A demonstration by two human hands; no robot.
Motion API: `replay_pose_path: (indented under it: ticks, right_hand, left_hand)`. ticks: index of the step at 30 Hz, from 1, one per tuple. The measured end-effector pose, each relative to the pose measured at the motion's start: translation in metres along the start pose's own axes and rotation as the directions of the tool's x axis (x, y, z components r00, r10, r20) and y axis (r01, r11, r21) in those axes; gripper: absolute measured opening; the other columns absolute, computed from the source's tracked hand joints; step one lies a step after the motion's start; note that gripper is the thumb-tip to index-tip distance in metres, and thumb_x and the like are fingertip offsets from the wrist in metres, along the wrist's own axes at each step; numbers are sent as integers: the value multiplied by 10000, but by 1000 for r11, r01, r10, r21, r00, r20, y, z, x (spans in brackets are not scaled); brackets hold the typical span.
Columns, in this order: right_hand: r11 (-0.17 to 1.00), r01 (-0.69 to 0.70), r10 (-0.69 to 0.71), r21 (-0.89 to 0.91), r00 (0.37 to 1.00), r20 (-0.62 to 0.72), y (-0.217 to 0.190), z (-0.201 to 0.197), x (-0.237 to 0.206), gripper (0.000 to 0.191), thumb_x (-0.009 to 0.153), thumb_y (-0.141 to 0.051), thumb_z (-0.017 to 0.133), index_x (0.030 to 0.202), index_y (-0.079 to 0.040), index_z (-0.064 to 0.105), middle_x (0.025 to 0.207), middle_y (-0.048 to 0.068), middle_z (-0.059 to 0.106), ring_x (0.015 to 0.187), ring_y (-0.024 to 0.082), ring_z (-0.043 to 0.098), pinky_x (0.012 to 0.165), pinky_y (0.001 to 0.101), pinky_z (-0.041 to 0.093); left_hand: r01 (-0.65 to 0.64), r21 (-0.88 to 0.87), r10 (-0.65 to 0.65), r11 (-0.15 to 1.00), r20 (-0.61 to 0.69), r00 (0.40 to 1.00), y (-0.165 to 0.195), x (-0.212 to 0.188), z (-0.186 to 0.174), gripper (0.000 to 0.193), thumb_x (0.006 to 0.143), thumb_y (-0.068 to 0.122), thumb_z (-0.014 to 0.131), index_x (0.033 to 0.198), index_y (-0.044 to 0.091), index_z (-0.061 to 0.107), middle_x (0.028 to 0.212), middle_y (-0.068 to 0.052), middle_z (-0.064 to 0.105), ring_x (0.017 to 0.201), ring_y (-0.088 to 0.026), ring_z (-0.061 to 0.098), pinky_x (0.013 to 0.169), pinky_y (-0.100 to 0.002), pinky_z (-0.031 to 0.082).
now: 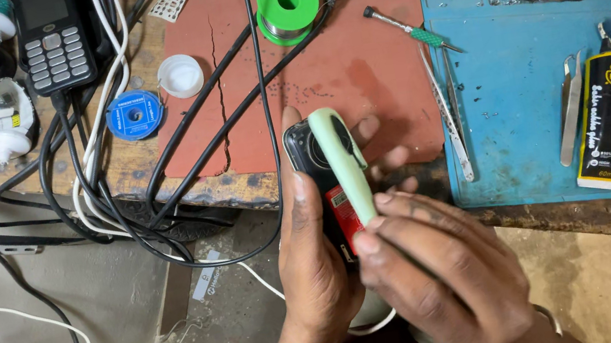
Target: The person reassembles a disassembled feature phone by connecting a charging cable, placing the keypad membrane, inserting the battery, and snapping the back cover on. They then briefly handle a smartphone secured with rubber bands, interacting with its touchscreen.
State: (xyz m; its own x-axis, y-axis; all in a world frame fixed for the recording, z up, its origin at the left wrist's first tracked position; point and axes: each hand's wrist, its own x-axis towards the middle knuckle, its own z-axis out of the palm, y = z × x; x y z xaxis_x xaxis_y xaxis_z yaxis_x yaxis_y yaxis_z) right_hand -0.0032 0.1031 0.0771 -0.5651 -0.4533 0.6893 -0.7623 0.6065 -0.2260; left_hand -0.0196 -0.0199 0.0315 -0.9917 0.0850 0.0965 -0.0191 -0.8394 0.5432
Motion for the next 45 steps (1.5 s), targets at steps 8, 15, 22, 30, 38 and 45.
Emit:
replay_pose_path:
  ticks: [8,15,22,30,38,45]
  right_hand:
    - [980,-4,13,197,999,-45,6,8,-22,162,979,-128,650,1089,-9,659,1081,125,706,1085,285,741,1001,504,554]
    - [807,-478,524,347,851,-46,28,-14,-16,349,1055,-263,634,1258,18,676,1241,114,670,1099,158,677,941,264,566]
    - [443,-673,652,593,696,302,44,-21,-16,398,946,-273,746,1208,27,736,1120,108,752,731,82,587,604,196,476]
    - [740,-646,663,189,747,-45,5,-19,-11,298,905,-134,740,1172,-2,712,1101,84,707,895,128,694,797,238,555]
    - [781,-620,606,-72,781,-153,-8,-16,-14,178,789,-20,833,949,5,758,938,91,717,891,214,654,814,322,528]
    - [724,-628,688,286,621,-376,28,-33,-43,83,1042,-32,673,1044,27,614,994,121,644,864,131,624,799,246,519]
  left_hand:
    - [127,-9,-127,992,-36,991,9,0,-8,724,1050,223,516,1652,-31,205,1463,-293,530,1128,-307,612,938,-405,543]
    - [300,49,-304,953,168,938,9,-12,-10,918,1010,221,583,1724,33,37,1378,-216,533,955,-266,627,762,-368,551]
    - [441,8,-425,897,285,859,5,-13,-12,1011,1009,190,621,1798,92,-4,1342,-239,508,894,-250,604,772,-359,510]
    - [159,307,-216,938,163,963,4,-20,-2,839,978,173,558,1679,23,121,1519,-203,445,1294,-250,468,1091,-373,381]
    - [-60,612,-152,788,289,945,9,-23,-3,652,1065,184,515,1629,-22,259,1631,-227,415,1528,-314,441,1286,-426,346]
    - [3,397,-88,918,196,977,10,-23,-8,722,1040,155,571,1671,6,253,1293,-160,533,1088,-205,488,1017,-339,430]
